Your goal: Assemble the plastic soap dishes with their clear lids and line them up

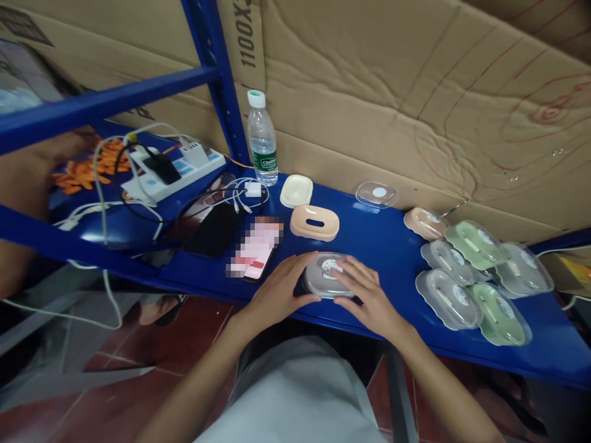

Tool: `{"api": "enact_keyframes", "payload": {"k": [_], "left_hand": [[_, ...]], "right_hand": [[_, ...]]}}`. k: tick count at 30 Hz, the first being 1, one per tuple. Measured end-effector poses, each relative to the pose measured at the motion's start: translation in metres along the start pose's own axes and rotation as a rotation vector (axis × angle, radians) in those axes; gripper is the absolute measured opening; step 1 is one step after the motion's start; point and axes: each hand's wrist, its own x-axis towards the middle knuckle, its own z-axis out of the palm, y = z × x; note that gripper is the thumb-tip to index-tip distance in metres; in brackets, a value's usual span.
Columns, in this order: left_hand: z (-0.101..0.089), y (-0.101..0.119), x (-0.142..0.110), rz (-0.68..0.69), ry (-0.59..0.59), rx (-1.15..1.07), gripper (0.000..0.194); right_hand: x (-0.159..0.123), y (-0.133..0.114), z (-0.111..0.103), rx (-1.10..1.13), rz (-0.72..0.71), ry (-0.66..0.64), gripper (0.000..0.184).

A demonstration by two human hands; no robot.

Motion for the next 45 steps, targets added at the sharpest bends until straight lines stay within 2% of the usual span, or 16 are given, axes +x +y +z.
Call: {"api": "enact_keyframes", "payload": {"k": [3,8,16,21,25,33,39,42,45], "left_hand": [[0.000,0.000,-0.001,-0.007,0.010,0.007,0.089],[0.001,0.000,-0.001,0.006,0.003,0.014,0.089],[0.001,-0.005,-0.002,-0.036,0.017,-0.034,0.090],[0.004,-0.006,-0.002,-0.025,0.035,-0.011,0.096],[0.002,-0.002,-0.001,-0.005,0.016,-0.004,0.091],[0.002,-0.006,-0.001,-0.001,0.043,-0.009,0.091],[0.004,-0.006,-0.002,-0.014,0.055,0.001,0.091],[0.003,-0.004,-0.004,-0.003,0.041,0.025,0.092],[0.000,-0.001,-0.004,-0.014,0.035,0.066,0.085]], "right_hand": [[-0.002,0.002,0.003,-0.031,0.057,-0.006,0.072],[-0.006,-0.002,0.003,-0.090,-0.055,0.010,0.067],[0.006,-0.012,-0.013,-0.116,-0.086,-0.048,0.063],[0.006,-0.010,-0.003,-0.104,-0.082,-0.037,0.061],[-0.001,-0.009,0.005,-0.127,-0.062,0.001,0.062],[0.010,-0.008,-0.017,-0.139,-0.100,-0.082,0.056],[0.012,-0.007,-0.008,-0.184,-0.113,-0.029,0.057],[0.006,0.000,-0.009,-0.176,-0.090,-0.029,0.058],[-0.004,0.023,-0.019,-0.187,0.015,0.009,0.059]]}}
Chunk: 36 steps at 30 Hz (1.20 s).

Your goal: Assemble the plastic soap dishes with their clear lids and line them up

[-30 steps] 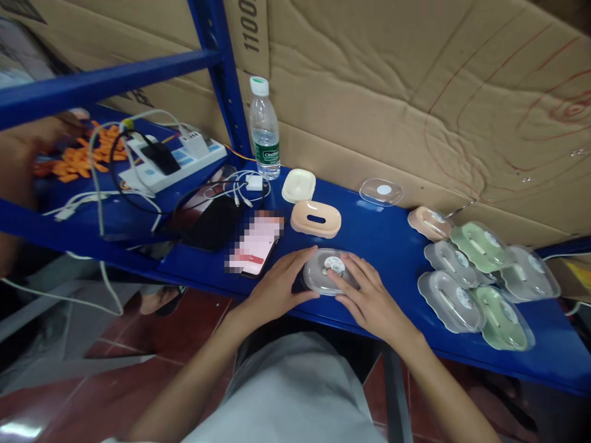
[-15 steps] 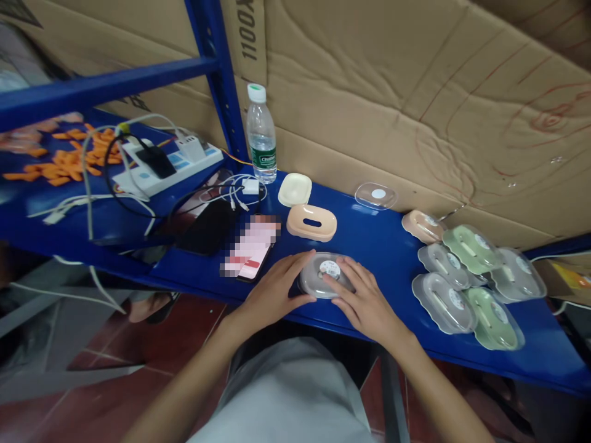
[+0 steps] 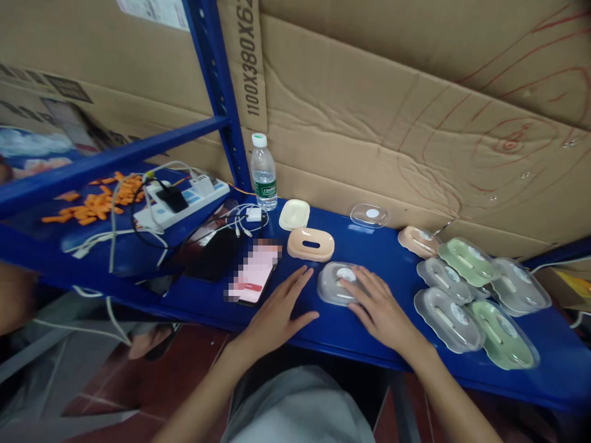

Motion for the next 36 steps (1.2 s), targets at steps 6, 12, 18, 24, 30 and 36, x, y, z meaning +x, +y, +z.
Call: {"api": "enact_keyframes", "payload": {"k": [6,12,18,24,30,36], "left_hand": [[-0.008,0.000,0.041,0.092,0.169,0.159,0.056],[-0.017,0.005,0.083,-0.045,0.146,0.410,0.051],[-0.048,0.005,0.128,-0.166,0.177,0.497,0.040],[-0.052,-0.018,0.189,-0.359,0.058,0.522,0.039],[-0.033,-0.021,0.155,-0.268,-0.067,0.392,0.020],[-0.021,-0.020,0.120,-0.132,0.009,0.212,0.075]], "right_hand": [[0.021,0.060,-0.027,-0.086,0.173,0.206,0.050],[0.102,0.030,-0.011,-0.017,0.047,0.143,0.046],[0.098,0.008,0.027,0.072,-0.042,-0.027,0.039],[0.086,0.036,0.021,0.085,0.178,0.164,0.029],[0.092,0.034,0.019,0.106,0.329,0.326,0.034],[0.094,0.027,0.029,0.225,0.179,0.335,0.030]]}}
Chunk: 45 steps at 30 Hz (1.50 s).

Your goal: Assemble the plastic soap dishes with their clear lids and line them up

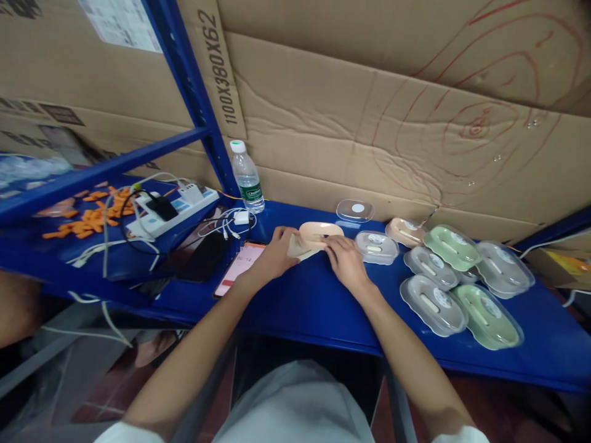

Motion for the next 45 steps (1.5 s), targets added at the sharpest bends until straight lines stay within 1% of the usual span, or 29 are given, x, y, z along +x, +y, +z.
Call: {"api": "enact_keyframes", "payload": {"k": [2,5,7,10,12,14,17,19,22,25,27,36,40,42,45], "left_hand": [[0.005,-0.003,-0.002,0.031,0.027,-0.041,0.086],[0.014,-0.008,-0.002,0.080,0.024,-0.126,0.094],[0.021,-0.008,-0.002,0.057,0.034,-0.176,0.102],[0.030,-0.001,0.000,-0.012,0.086,-0.153,0.110],[0.032,0.008,0.005,-0.031,0.104,-0.128,0.110],[0.032,0.016,0.013,-0.048,0.103,-0.147,0.107],[0.030,0.019,0.023,-0.039,0.077,-0.222,0.102],[0.029,0.014,0.025,-0.007,0.053,-0.275,0.106],[0.029,0.002,0.021,0.064,0.029,-0.363,0.111],[0.032,-0.006,0.016,0.122,0.022,-0.415,0.109],[0.034,-0.007,0.015,0.137,0.019,-0.429,0.108],[0.035,-0.001,0.014,0.135,0.002,-0.425,0.105],[0.029,0.003,0.013,0.109,-0.010,-0.393,0.104],[0.024,0.006,0.011,0.109,-0.032,-0.375,0.105],[0.019,0.014,0.004,0.124,-0.105,-0.321,0.113]], "right_hand": [[-0.001,0.003,0.006,0.025,-0.049,-0.036,0.028],[-0.002,0.007,0.012,0.066,-0.118,-0.092,0.026],[-0.002,0.008,0.014,0.091,-0.155,-0.115,0.026],[0.000,0.012,0.013,0.117,-0.168,-0.070,0.030],[0.002,0.016,0.012,0.113,-0.128,-0.001,0.031],[0.002,0.020,0.013,0.104,-0.080,0.050,0.031],[0.001,0.023,0.013,0.122,-0.063,0.042,0.033],[0.000,0.023,0.013,0.142,-0.084,0.005,0.035],[-0.001,0.020,0.011,0.148,-0.124,-0.032,0.036],[-0.001,0.017,0.010,0.135,-0.140,-0.052,0.035],[-0.002,0.017,0.010,0.133,-0.137,-0.052,0.035],[-0.001,0.015,0.010,0.145,-0.125,-0.035,0.036],[-0.001,0.016,0.009,0.161,-0.122,-0.050,0.037],[-0.001,0.017,0.009,0.156,-0.122,-0.064,0.040],[-0.003,0.017,0.009,0.105,-0.101,-0.101,0.050]]}}
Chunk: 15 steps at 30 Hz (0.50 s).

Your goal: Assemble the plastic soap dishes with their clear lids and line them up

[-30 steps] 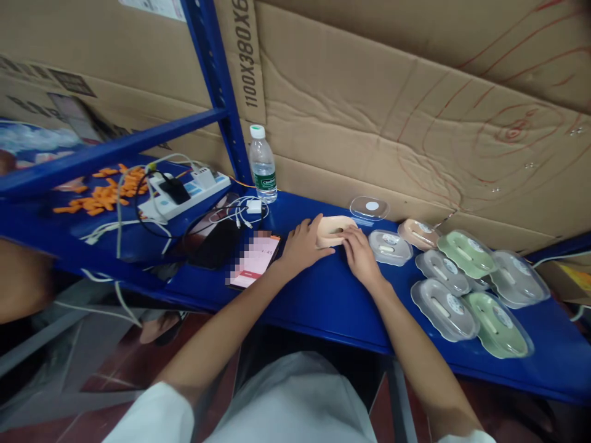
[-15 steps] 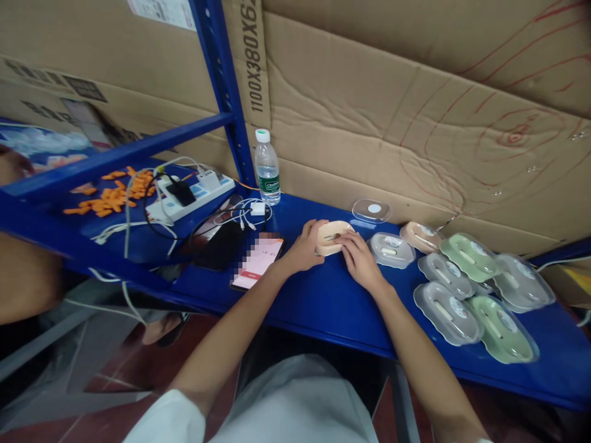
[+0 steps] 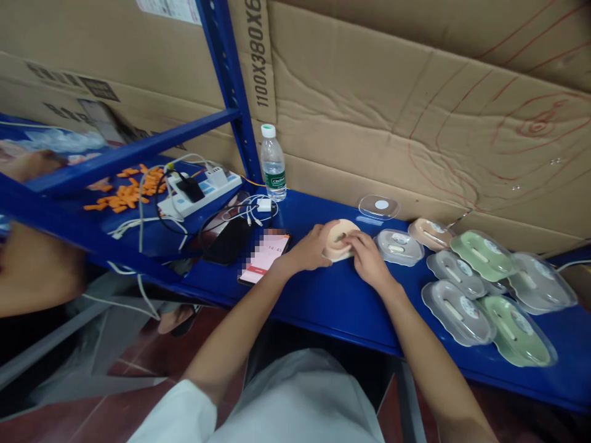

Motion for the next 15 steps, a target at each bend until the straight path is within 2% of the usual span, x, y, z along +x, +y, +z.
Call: {"api": "enact_keyframes", "payload": {"k": [3,7,10,15], "left_hand": [[0.006,0.009,-0.009,-0.012,-0.029,0.053,0.114],[0.022,0.013,-0.024,-0.063,0.059,0.082,0.098],[0.033,0.011,-0.037,-0.092,0.144,0.151,0.085],[0.048,0.010,-0.060,-0.024,0.242,0.343,0.071]], "right_hand": [[-0.002,-0.003,-0.002,-0.117,0.033,-0.062,0.053],[-0.003,-0.015,-0.010,-0.221,-0.020,-0.151,0.046],[-0.002,-0.023,-0.013,-0.198,-0.077,-0.182,0.044],[-0.003,-0.029,-0.010,-0.137,-0.091,-0.224,0.054]]}}
